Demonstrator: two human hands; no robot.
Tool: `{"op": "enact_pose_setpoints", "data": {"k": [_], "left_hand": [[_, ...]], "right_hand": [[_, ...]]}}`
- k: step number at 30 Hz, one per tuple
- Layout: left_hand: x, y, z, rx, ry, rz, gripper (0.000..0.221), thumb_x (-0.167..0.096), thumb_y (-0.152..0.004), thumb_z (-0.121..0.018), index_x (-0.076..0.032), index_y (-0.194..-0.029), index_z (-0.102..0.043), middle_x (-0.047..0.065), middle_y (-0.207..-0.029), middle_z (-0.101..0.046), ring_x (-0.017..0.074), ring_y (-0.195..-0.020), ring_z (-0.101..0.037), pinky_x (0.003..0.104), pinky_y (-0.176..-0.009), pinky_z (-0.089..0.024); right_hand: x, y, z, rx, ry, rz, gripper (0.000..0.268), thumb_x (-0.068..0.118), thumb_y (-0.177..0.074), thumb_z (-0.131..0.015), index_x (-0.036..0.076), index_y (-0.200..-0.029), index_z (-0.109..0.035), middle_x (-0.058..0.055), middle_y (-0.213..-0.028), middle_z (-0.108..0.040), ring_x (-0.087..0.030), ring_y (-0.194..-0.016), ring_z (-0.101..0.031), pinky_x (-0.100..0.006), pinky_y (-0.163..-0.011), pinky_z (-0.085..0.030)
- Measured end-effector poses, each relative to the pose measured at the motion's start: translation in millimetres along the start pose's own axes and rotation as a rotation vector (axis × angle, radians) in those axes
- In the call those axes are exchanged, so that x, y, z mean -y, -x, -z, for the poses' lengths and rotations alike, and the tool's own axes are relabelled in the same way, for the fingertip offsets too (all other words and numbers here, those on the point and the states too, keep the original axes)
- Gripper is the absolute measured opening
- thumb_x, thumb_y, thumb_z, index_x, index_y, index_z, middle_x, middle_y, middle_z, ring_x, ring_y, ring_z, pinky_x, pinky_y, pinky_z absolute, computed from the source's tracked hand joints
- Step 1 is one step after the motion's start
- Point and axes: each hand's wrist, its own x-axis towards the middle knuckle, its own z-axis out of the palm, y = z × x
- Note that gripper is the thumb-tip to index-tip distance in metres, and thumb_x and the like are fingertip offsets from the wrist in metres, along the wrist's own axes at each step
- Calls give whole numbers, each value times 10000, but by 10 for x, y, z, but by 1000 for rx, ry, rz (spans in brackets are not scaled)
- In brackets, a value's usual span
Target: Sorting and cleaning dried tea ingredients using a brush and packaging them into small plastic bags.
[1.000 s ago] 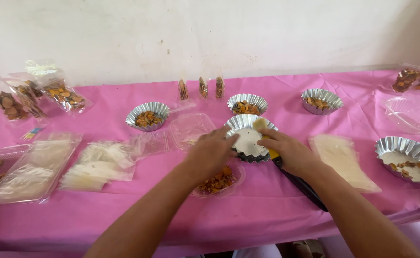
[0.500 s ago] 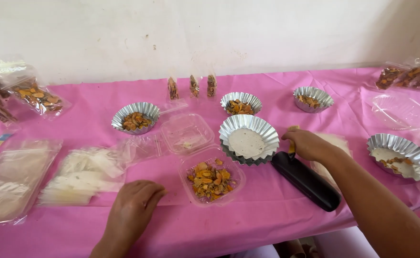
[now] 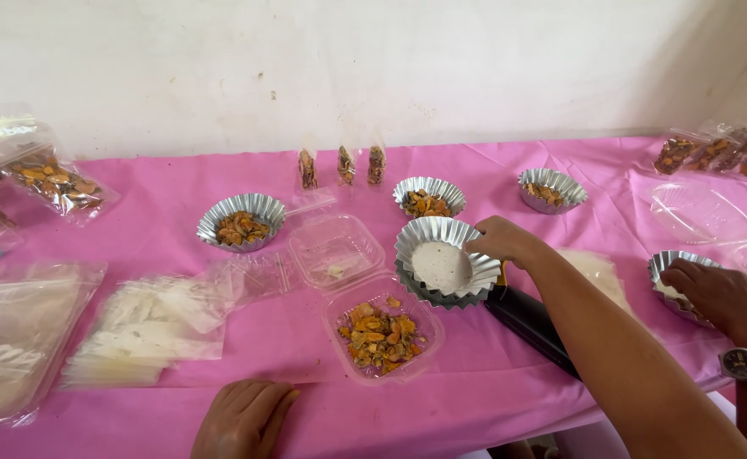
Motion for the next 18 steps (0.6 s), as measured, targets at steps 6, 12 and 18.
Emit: {"op": "enact_pose_setpoints", "data": {"k": [6,12,18], "left_hand": [[114,269,-62,-63,-25,-3,189,-202,-901,-697,-123,-1063,-756,30,-990,-779,209,-859,-727,326,-833,-557],[-182,125,116,-19,-101,32,367,-36,-910,-597,-65,-1267,-675,91,-1137,-731,270,-1000,-678,398,-934,-516],[-415,-35,167,-261,-287,-14,332,76,-940,-541,-62,-1183,-720,75,-994,-729,233,-839,-686,369,-746,-524]], "right_hand": [[-66,39,86,30,-350,-31,349,177,-947,-649,-1,-1241,-588,-79,-996,-521,-181,-807,-416,-319,-641,-317],[223,473,397,-143,-368,-45,647,-54,-617,-802,-15,-1235,-611,-168,-1175,-614,-353,-1049,-584,-436,-826,-511],[752,871,675,-228,-438,-28,298,123,-1018,-614,32,-1302,-611,-133,-1089,-659,-230,-841,-588,-325,-643,-454]]}}
